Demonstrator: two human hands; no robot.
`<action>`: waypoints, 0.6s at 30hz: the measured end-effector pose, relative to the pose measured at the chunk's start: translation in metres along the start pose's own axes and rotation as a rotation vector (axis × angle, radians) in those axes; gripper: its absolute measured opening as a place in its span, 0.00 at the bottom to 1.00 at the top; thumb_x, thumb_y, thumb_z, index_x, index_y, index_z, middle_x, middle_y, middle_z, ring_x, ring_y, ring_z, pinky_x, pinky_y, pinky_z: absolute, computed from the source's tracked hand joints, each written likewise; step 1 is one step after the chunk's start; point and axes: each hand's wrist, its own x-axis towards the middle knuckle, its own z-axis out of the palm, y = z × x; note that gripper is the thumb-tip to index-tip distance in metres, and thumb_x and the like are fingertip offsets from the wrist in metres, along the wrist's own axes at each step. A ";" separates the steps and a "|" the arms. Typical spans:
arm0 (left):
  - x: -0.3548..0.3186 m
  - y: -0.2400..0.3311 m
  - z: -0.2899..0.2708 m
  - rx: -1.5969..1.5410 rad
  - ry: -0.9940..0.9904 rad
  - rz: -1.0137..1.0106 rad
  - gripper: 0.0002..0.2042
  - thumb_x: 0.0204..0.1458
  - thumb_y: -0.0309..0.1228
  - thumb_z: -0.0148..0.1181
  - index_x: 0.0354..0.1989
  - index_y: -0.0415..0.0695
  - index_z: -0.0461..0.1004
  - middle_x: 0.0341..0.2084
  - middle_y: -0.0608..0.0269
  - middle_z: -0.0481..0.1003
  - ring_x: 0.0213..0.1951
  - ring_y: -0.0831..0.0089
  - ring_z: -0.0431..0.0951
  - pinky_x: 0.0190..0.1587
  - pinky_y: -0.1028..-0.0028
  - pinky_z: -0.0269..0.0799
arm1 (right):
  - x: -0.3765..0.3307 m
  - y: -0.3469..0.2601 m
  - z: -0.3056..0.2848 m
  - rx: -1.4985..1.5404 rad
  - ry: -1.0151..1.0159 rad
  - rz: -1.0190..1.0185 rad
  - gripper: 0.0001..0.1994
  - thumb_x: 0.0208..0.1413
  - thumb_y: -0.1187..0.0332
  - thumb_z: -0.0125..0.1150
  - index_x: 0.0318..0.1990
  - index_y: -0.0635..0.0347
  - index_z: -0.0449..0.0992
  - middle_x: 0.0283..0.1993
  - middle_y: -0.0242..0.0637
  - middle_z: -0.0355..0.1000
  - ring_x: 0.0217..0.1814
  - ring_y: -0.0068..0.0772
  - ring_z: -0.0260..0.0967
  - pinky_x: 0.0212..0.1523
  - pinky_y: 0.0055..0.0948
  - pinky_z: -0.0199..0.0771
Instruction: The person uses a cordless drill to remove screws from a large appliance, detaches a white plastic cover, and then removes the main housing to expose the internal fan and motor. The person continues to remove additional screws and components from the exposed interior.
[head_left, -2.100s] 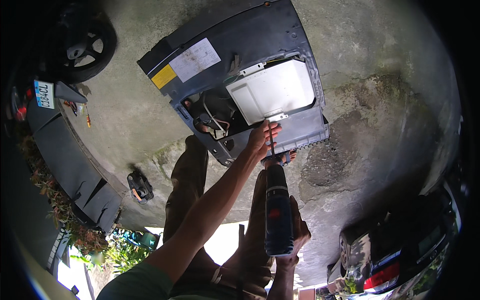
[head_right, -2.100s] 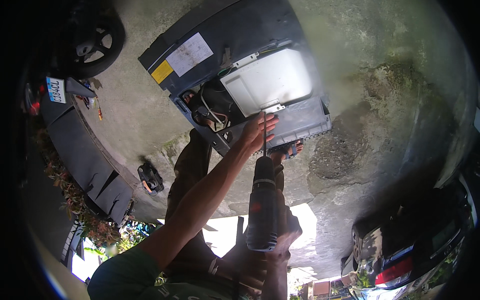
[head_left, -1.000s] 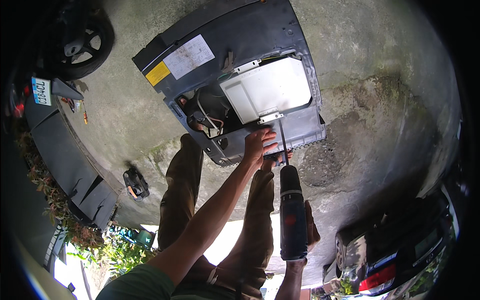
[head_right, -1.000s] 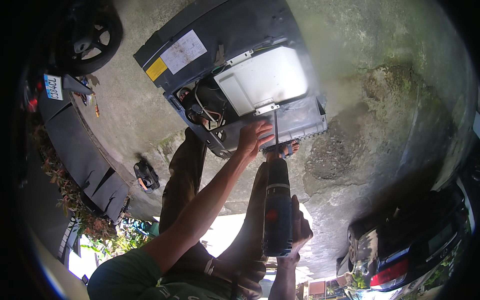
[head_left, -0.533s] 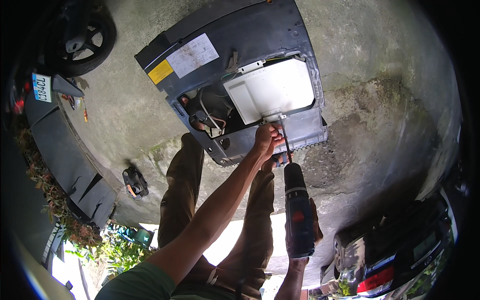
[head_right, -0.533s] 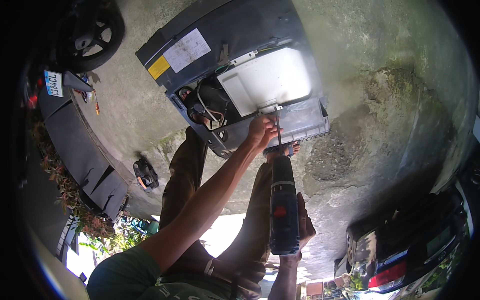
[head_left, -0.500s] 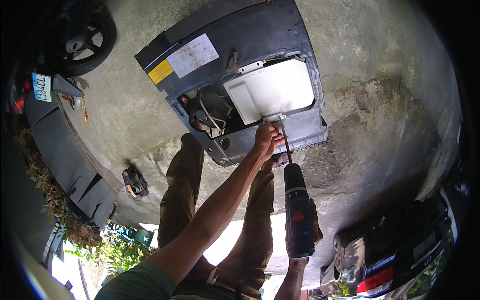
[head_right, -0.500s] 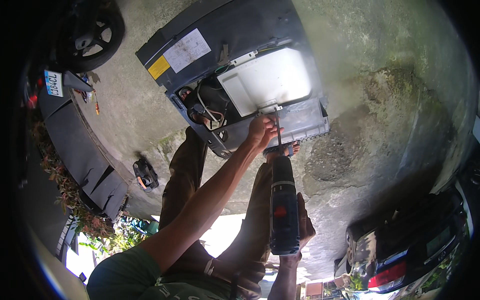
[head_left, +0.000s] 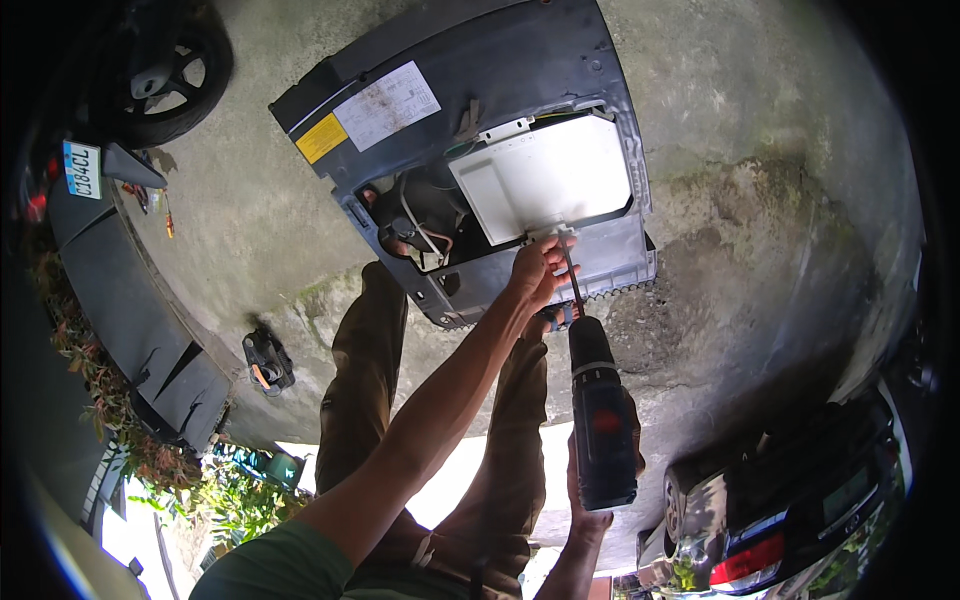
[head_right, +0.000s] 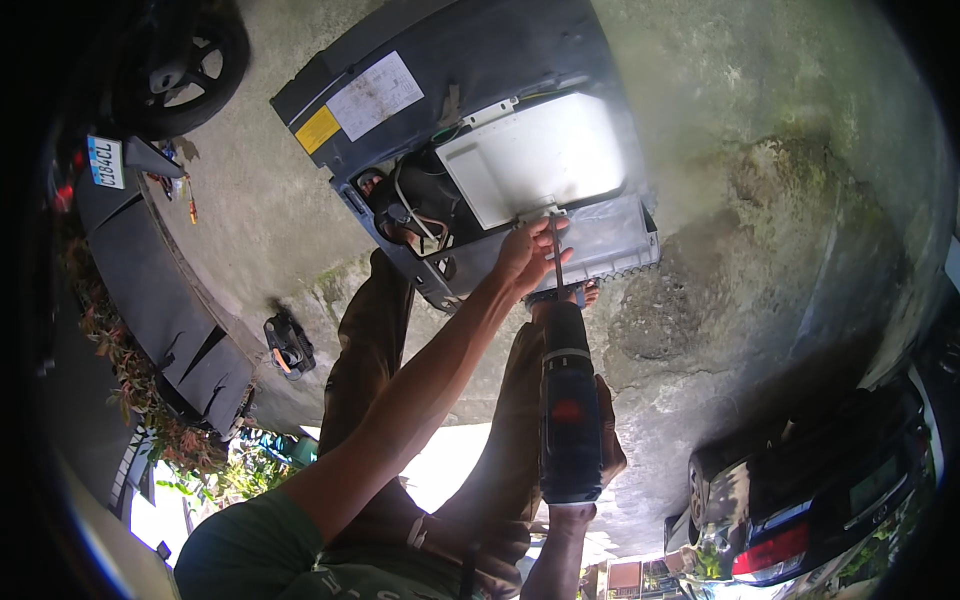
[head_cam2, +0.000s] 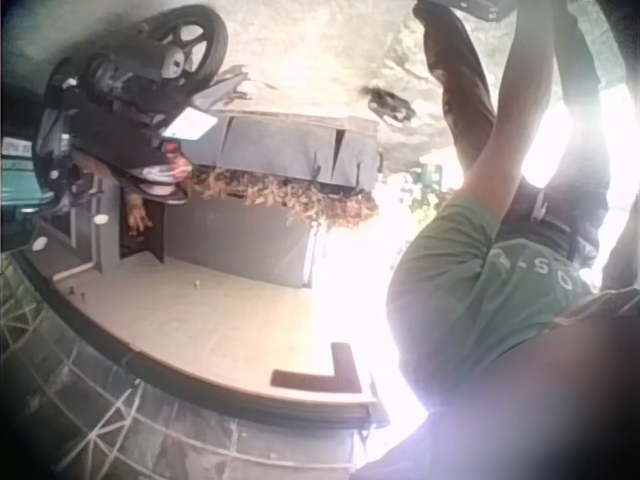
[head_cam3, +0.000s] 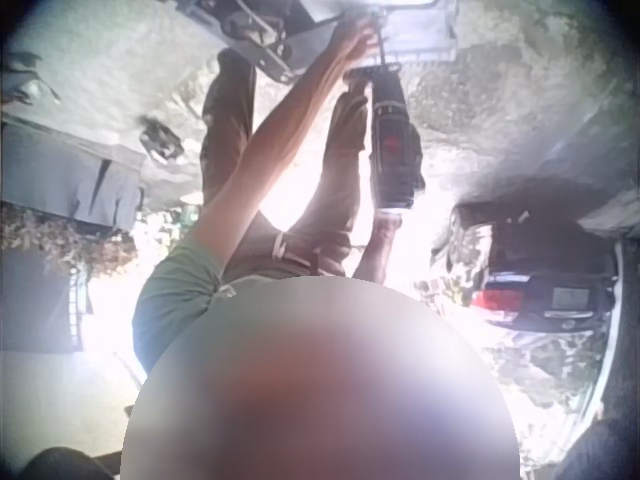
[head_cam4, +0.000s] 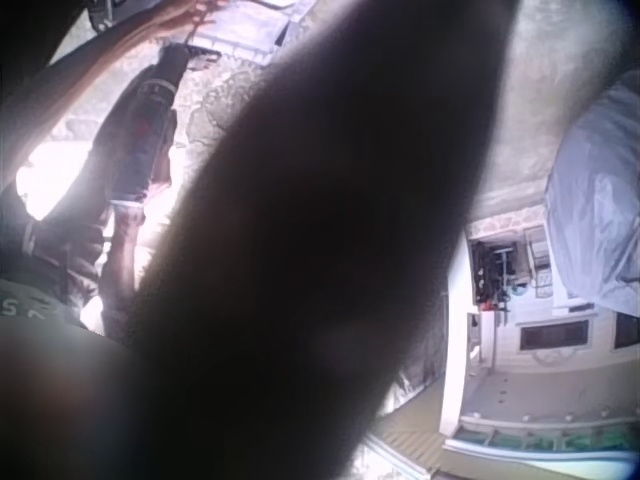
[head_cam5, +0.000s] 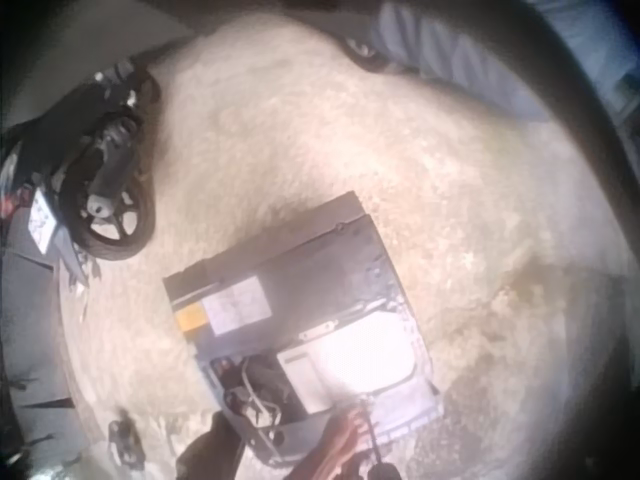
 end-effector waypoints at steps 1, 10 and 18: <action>0.003 0.001 -0.001 -0.031 -0.017 -0.020 0.14 0.60 0.34 0.51 0.46 0.35 0.73 0.14 0.75 0.58 0.27 0.77 0.64 0.55 0.56 0.68 | 0.005 -0.008 -0.001 -0.073 0.084 -0.126 0.25 0.52 0.68 0.61 0.59 0.60 0.68 0.53 0.42 0.73 0.35 0.31 0.73 0.37 0.31 0.77; 0.007 0.000 0.009 -0.061 0.100 -0.015 0.15 0.59 0.37 0.53 0.42 0.35 0.74 0.13 0.76 0.58 0.23 0.78 0.62 0.51 0.60 0.69 | 0.024 -0.041 -0.014 -0.211 0.168 -0.344 0.25 0.47 0.64 0.67 0.54 0.65 0.74 0.46 0.46 0.78 0.25 0.39 0.75 0.28 0.35 0.76; 0.020 -0.002 0.008 -0.078 0.158 -0.015 0.11 0.56 0.37 0.57 0.36 0.41 0.73 0.12 0.74 0.60 0.22 0.78 0.62 0.47 0.59 0.70 | 0.027 -0.046 -0.024 -0.259 0.167 -0.442 0.29 0.46 0.60 0.67 0.57 0.63 0.72 0.31 0.43 0.77 0.22 0.40 0.73 0.25 0.36 0.73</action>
